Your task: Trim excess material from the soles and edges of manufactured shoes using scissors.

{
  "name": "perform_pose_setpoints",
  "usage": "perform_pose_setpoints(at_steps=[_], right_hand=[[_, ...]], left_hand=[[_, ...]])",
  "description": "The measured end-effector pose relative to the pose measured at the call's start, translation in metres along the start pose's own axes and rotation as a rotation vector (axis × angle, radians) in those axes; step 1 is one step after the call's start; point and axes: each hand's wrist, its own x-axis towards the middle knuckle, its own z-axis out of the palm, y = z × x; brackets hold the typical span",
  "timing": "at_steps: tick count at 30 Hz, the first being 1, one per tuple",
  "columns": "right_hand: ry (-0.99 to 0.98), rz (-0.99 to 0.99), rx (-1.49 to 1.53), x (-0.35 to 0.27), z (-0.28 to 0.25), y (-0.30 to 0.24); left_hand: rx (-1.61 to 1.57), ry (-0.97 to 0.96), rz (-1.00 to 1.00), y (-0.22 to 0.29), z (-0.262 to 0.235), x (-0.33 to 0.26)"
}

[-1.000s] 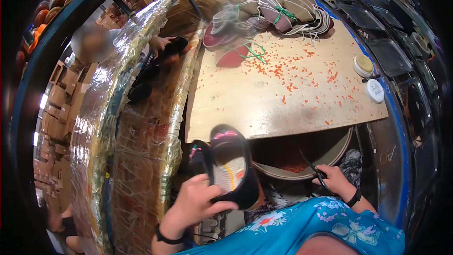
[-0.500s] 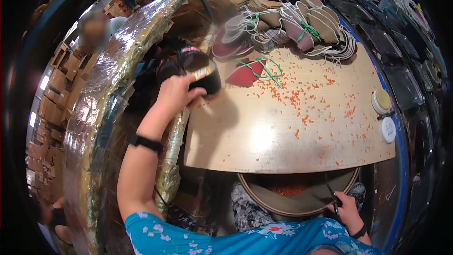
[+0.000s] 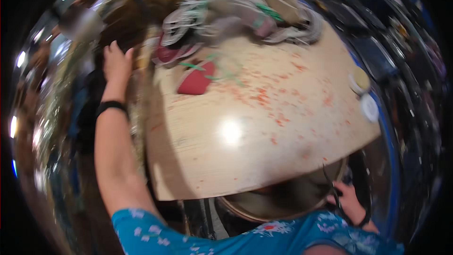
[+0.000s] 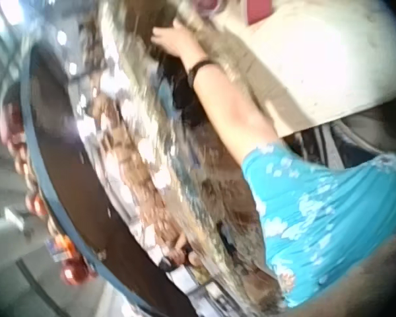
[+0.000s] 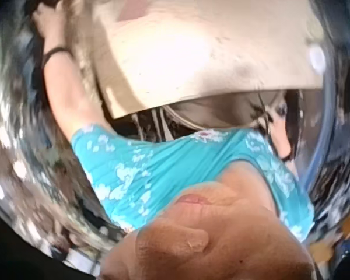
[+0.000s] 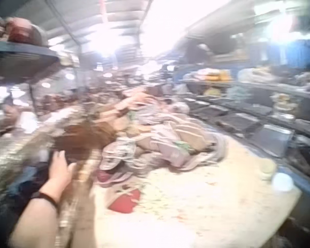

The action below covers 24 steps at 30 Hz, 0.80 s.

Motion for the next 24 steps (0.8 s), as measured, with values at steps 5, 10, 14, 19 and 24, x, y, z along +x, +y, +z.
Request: perform_pose_setpoints(at_steps=[5, 10, 14, 19, 24], right_hand=[[-0.104, 0.592, 0.33, 0.028, -0.042, -0.003], [0.392, 0.36, 0.062, 0.04, -0.132, 0.045], [0.929, 0.283, -0.468, 0.052, -0.235, 0.115], [0.909, 0.267, -0.634, 0.099, -0.314, 0.162], [0.813, -0.273, -0.99, 0.081, -0.438, 0.327]], left_hand=[[-0.809, -0.669, 0.548, 0.108, -0.002, -0.08], [-0.985, -1.332, 0.771, 0.241, -0.171, -0.228], [-1.021, -1.458, 1.012, 0.271, -0.209, -0.349], [-0.845, -1.344, 0.687, 0.23, -0.211, -0.449], [-0.76, -1.042, 0.699, 0.24, -0.199, -0.47]])
